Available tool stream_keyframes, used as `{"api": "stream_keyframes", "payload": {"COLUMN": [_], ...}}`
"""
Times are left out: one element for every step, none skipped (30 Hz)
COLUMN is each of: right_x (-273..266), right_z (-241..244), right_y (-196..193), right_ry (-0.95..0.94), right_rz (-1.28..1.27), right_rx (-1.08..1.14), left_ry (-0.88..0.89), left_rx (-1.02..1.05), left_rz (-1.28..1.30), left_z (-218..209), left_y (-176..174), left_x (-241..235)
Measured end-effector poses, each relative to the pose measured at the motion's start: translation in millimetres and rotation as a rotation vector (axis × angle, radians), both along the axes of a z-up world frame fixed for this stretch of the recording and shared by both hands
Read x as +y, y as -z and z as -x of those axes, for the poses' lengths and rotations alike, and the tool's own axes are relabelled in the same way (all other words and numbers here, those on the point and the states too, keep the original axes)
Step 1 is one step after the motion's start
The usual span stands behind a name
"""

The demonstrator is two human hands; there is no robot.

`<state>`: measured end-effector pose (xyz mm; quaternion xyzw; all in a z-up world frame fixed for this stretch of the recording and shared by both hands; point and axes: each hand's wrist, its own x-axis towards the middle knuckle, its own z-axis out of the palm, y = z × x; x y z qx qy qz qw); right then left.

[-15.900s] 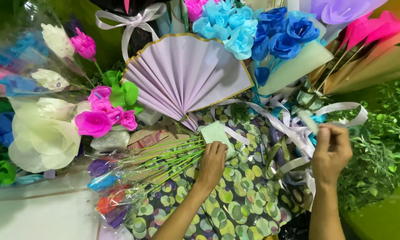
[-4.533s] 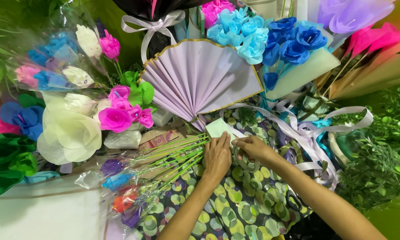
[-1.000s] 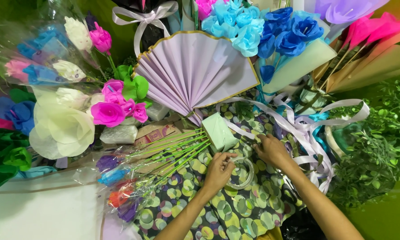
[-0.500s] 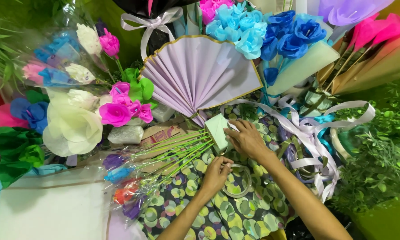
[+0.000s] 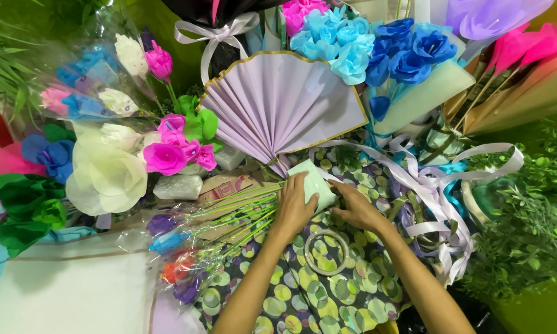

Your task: Wrapping a floral foam block with green paper and securing it with double-sided tape

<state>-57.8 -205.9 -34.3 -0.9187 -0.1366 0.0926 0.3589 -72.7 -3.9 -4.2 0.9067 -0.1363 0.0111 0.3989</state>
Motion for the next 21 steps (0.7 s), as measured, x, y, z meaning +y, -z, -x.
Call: {"api": "stream_keyframes", "payload": {"right_x": [-3,-6,-9,-12,-14,-15,-12,-8,-5,-2,1,3,2,1,0,-3,-6,-10,-5,0,6], "right_z": [-4,-6,-8,-8,-8,-10,-3,5,12,18,23,29,30,34,37,36,35,33,38,42,47], "right_y": [17,35,52,60,67,75,67,60,54,43,33,23,14,7,0,9,18,27,25,24,22], "right_ry": [0.002,0.013,0.024,0.028,0.092,0.153,0.156,0.185,0.212,0.211,0.211,0.212,0.211,0.197,0.183,0.188,0.154,0.119,0.123,0.123,0.123], "right_rz": [0.002,0.025,0.049,0.049,-0.068,-0.188,-0.19,-0.353,-0.517,-0.519,-0.658,-0.797,-0.798,-0.912,-1.026,-1.031,-1.037,-1.041,-1.044,-1.045,-1.045], "right_rx": [0.001,-0.003,-0.006,-0.009,-0.032,-0.058,-0.063,-0.009,0.046,0.043,0.078,0.114,0.112,0.145,0.177,0.176,0.134,0.092,0.091,0.031,-0.03], "left_ry": [0.002,0.055,0.108,0.112,0.143,0.172,0.173,0.188,0.202,0.201,0.233,0.265,0.266,0.292,0.319,0.324,0.352,0.379,0.383,0.399,0.414], "left_rx": [0.001,0.11,0.218,0.214,0.315,0.414,0.408,0.426,0.444,0.441,0.441,0.442,0.44,0.43,0.42,0.421,0.437,0.452,0.453,0.457,0.461], "left_rz": [0.002,-0.134,-0.269,-0.27,-0.321,-0.375,-0.378,-0.404,-0.43,-0.432,-0.369,-0.305,-0.307,-0.275,-0.243,-0.249,-0.167,-0.083,-0.086,-0.037,0.013], "left_z": [-16,-32,-47,-57,-67,-77,-83,-87,-92,-87,-82,-77,-74,-69,-64,-64,-63,-62,-64,-65,-65], "left_y": [4,7,11,8,4,0,-5,-9,-13,-23,-34,-44,-53,-62,-70,-71,-73,-74,-78,-81,-85], "left_x": [0,0,0,1,2,5,5,5,6,7,9,9,11,13,15,18,21,23,25,26,28]}}
